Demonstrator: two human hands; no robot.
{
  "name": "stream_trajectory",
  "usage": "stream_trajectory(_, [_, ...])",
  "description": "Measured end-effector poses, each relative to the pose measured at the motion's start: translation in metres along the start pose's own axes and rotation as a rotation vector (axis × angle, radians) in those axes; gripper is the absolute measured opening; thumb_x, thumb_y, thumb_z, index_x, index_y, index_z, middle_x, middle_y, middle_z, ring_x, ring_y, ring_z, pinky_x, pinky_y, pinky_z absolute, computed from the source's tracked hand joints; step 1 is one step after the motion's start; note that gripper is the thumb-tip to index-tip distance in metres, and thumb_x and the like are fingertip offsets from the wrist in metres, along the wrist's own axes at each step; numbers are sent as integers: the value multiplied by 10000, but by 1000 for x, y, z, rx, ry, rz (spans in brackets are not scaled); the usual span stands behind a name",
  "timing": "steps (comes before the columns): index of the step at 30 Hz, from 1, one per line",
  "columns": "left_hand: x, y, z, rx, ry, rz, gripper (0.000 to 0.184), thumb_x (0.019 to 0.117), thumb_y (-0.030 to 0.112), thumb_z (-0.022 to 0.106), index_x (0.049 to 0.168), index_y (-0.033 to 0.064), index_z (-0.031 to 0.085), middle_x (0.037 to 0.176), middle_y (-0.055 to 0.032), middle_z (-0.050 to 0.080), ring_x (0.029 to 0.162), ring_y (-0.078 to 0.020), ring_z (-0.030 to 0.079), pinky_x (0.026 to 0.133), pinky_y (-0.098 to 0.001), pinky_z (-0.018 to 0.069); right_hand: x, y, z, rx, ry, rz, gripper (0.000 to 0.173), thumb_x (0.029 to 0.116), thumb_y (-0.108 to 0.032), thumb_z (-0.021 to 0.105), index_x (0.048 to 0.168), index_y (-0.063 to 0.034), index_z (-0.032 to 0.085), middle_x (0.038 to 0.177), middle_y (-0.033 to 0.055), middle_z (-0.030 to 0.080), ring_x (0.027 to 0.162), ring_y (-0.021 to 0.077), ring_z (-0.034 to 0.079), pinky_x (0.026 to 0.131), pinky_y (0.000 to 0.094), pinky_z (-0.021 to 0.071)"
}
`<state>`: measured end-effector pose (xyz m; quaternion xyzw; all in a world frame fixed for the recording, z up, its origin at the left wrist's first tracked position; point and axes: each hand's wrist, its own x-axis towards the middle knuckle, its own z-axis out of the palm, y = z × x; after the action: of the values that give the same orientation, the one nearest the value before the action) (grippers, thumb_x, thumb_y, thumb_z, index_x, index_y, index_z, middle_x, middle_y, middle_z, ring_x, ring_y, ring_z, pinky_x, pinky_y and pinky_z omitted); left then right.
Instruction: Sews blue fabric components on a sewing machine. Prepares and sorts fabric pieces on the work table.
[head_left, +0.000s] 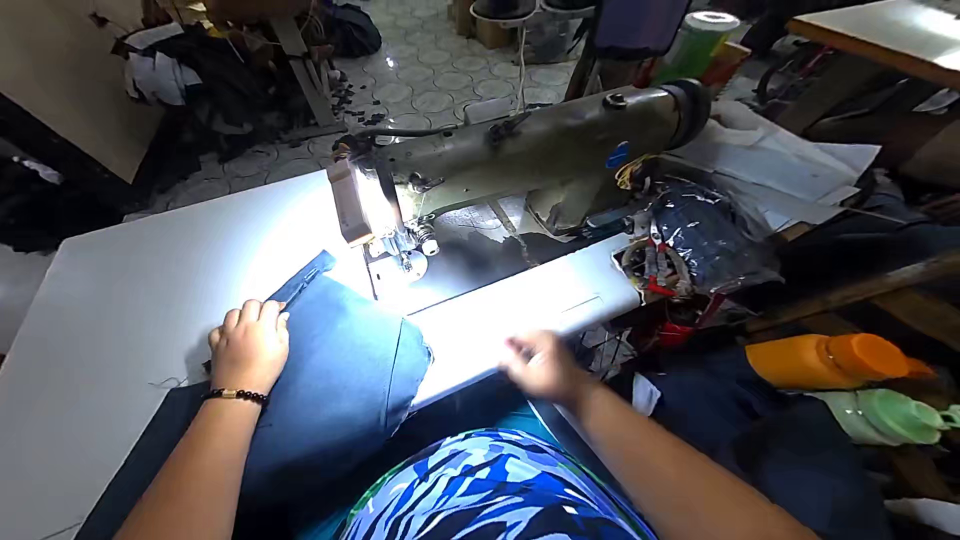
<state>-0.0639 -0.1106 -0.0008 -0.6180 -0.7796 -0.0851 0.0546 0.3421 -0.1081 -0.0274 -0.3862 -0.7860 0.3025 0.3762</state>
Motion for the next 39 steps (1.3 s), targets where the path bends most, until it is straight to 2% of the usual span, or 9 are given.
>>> stream_trajectory(5, [1,10,-27,-137,85,-61,308,1080,76,423,1207,-134,608,1214,-365,622,1206,-553,573,993,-692,436,2,-30,55,207,-1068,-49,444,1034,-206,612,1459,-83,573,1328,211,658,1239,354,630,1072,568,460])
stream_trajectory(11, [3,-18,-9,-233,48,-367,444,1078,121,418,1514,40,441,1484,-356,438,1389,-583,386,1043,-745,342,36,-58,120,157,-1391,-7,719,1035,-393,602,1649,-326,234,1572,274,415,1446,449,417,1128,686,329])
stream_trajectory(15, [-5,-23,7,-212,156,-249,334,1028,63,524,1332,62,660,1385,-304,558,1319,-549,472,1012,-738,351,42,-61,164,224,-1425,-33,723,1062,-340,566,1665,-254,177,1667,134,327,1547,329,296,1223,608,245])
stream_trajectory(20, [-10,-26,3,-62,36,-19,335,1008,-5,489,1213,71,743,1240,-198,674,1189,-423,606,1018,-659,392,29,-46,135,160,-1272,-173,474,1068,-46,432,1528,-131,509,1380,193,644,1281,363,616,1108,574,429])
stream_trajectory(24, [-40,-26,-11,-28,-156,378,393,1003,212,500,1346,127,672,1440,-129,598,1404,-345,490,1149,-652,293,-12,4,53,237,-906,-165,416,927,40,485,1167,-109,791,1094,89,783,1062,232,736,954,505,553])
stream_trajectory(27, [-65,1,3,-106,-163,576,552,1036,472,373,1491,221,558,1551,-98,513,1454,-311,454,1156,-640,311,-50,35,-1,361,-577,1,336,918,-65,471,910,-77,807,905,-33,781,898,-20,704,860,219,566])
stream_trajectory(32, [-60,90,16,-222,-249,531,720,1044,600,338,1585,130,406,1603,-159,426,1518,-295,355,1212,-537,297,-11,46,-104,197,-571,222,274,840,-109,469,657,-184,657,708,-161,664,680,-91,601,648,142,509])
stream_trajectory(37, [-42,129,13,-215,-264,441,717,1041,563,397,1595,108,375,1631,-156,378,1512,-305,358,1207,-552,289,62,1,-145,-432,-842,724,227,1066,-162,567,1178,-86,749,844,109,716,638,170,651,633,367,567])
stream_trajectory(39, [-38,123,15,-246,-225,461,719,1003,588,453,1557,130,451,1588,-152,437,1482,-322,398,1166,-589,331,70,-20,-131,-479,-716,386,235,1038,-276,614,1062,-128,795,683,29,685,535,105,611,530,337,541])
